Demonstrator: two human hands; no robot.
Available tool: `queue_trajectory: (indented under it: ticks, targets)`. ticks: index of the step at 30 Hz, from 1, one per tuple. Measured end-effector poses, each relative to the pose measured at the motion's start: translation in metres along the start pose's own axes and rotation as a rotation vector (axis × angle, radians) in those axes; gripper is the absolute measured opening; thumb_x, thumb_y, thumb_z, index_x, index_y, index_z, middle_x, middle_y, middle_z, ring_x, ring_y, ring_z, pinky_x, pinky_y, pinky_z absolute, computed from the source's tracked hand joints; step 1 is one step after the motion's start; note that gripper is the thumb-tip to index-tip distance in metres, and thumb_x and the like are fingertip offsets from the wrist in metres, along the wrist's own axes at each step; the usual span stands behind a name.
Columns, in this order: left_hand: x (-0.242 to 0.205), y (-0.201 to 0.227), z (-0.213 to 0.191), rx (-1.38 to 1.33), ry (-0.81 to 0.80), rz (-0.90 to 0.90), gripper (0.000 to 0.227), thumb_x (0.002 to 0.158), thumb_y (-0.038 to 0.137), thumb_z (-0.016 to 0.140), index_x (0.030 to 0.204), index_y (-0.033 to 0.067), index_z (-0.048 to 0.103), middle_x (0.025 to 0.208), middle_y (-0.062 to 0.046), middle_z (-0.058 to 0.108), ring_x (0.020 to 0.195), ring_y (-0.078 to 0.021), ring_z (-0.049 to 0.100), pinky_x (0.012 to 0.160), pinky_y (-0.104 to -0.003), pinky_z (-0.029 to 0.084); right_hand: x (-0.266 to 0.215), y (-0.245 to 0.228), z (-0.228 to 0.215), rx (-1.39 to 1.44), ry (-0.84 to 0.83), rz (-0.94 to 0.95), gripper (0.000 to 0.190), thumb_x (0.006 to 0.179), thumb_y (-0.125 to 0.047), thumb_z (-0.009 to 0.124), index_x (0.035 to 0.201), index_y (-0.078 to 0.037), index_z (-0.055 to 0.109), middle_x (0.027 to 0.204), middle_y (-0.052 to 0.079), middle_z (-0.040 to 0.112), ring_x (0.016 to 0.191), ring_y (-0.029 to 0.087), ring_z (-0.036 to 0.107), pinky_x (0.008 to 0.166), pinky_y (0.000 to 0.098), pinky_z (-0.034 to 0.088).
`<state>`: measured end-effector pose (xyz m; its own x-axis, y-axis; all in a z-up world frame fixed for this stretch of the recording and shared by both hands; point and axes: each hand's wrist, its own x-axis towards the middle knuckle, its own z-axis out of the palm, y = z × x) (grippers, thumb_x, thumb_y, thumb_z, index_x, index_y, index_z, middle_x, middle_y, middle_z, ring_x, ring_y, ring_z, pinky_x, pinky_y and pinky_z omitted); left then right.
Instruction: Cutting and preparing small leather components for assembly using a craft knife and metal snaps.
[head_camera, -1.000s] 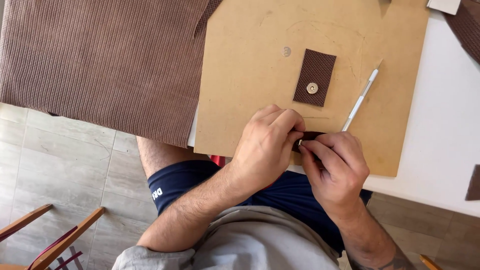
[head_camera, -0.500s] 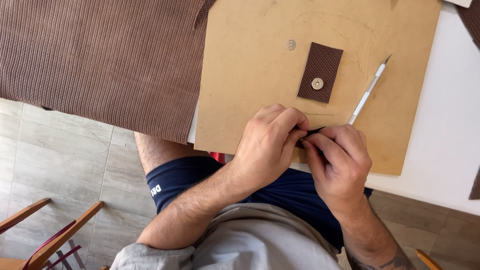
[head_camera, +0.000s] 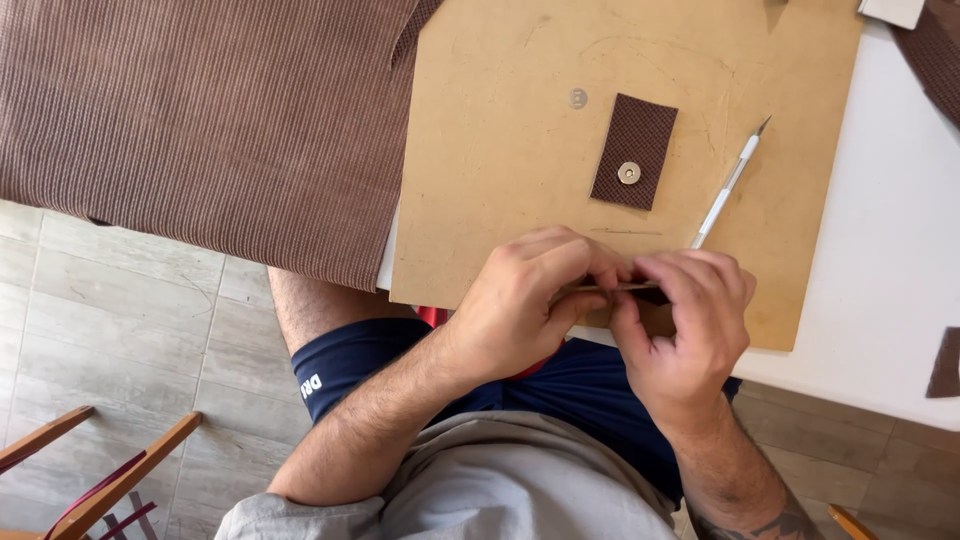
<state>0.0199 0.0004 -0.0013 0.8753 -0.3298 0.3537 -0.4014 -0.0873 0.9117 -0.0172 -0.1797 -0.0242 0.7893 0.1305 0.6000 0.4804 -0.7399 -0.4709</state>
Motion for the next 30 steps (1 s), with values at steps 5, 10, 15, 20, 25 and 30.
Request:
queue_trajectory:
  ticks: [5,10,15,20,25,30]
  targets:
    - [-0.004,0.001,0.007,-0.035,0.154,0.245,0.017,0.088,-0.009,0.072,0.089,0.0066,0.066,0.085,-0.008,0.071,0.077,-0.0319,0.072,0.069,-0.041,0.058,0.011,-0.012,-0.007,0.061,0.091,-0.122,0.01,0.089,0.007,0.078,0.097,0.007,0.073,0.084,0.013,0.07,0.073,0.033,0.064,0.075,0.0433,0.047]
    - [-0.005,0.028,-0.006,0.022,0.086,0.407,0.022,0.107,0.006,0.048,0.089,0.0008,0.059,0.1,-0.012,0.071,0.086,-0.0298,0.072,0.084,-0.039,0.052,0.012,-0.034,-0.028,0.053,0.058,-0.126,0.005,0.093,0.009,0.068,0.093,0.009,0.063,0.087,0.022,0.066,0.072,0.037,0.057,0.07,0.0458,0.045]
    - [-0.01,0.042,-0.02,0.074,0.039,0.585,0.026,0.108,0.005,0.046,0.087,-0.0017,0.059,0.102,-0.017,0.073,0.089,-0.0317,0.072,0.077,-0.04,0.05,0.006,-0.037,-0.04,0.096,0.043,-0.191,0.019,0.092,-0.002,0.077,0.103,0.004,0.063,0.097,0.019,0.068,0.079,0.034,0.064,0.074,0.0452,0.049]
    - [-0.014,0.039,-0.007,0.222,0.247,0.863,0.025,0.104,0.002,0.046,0.084,0.0041,0.06,0.087,-0.014,0.075,0.074,-0.0247,0.076,0.067,-0.032,0.051,0.012,-0.045,-0.052,0.11,0.055,-0.264,0.008,0.097,-0.001,0.058,0.092,0.0,0.063,0.093,0.019,0.069,0.077,0.034,0.067,0.069,0.0431,0.048]
    - [-0.008,0.044,-0.013,0.404,0.327,0.949,0.022,0.101,0.003,0.051,0.085,0.0101,0.065,0.082,-0.003,0.075,0.07,-0.0151,0.074,0.065,-0.029,0.041,0.014,-0.038,-0.053,0.083,0.083,-0.384,0.006,0.098,-0.001,0.059,0.095,-0.003,0.064,0.096,0.016,0.07,0.08,0.033,0.071,0.069,0.0427,0.049]
    - [-0.006,0.05,-0.017,0.525,0.262,1.024,0.028,0.096,0.002,0.053,0.075,0.0155,0.064,0.084,-0.002,0.069,0.071,-0.0112,0.07,0.066,-0.026,0.037,0.022,-0.041,-0.053,0.076,0.073,-0.408,0.006,0.097,0.0,0.061,0.095,-0.005,0.063,0.098,0.015,0.073,0.086,0.032,0.074,0.073,0.0428,0.049]
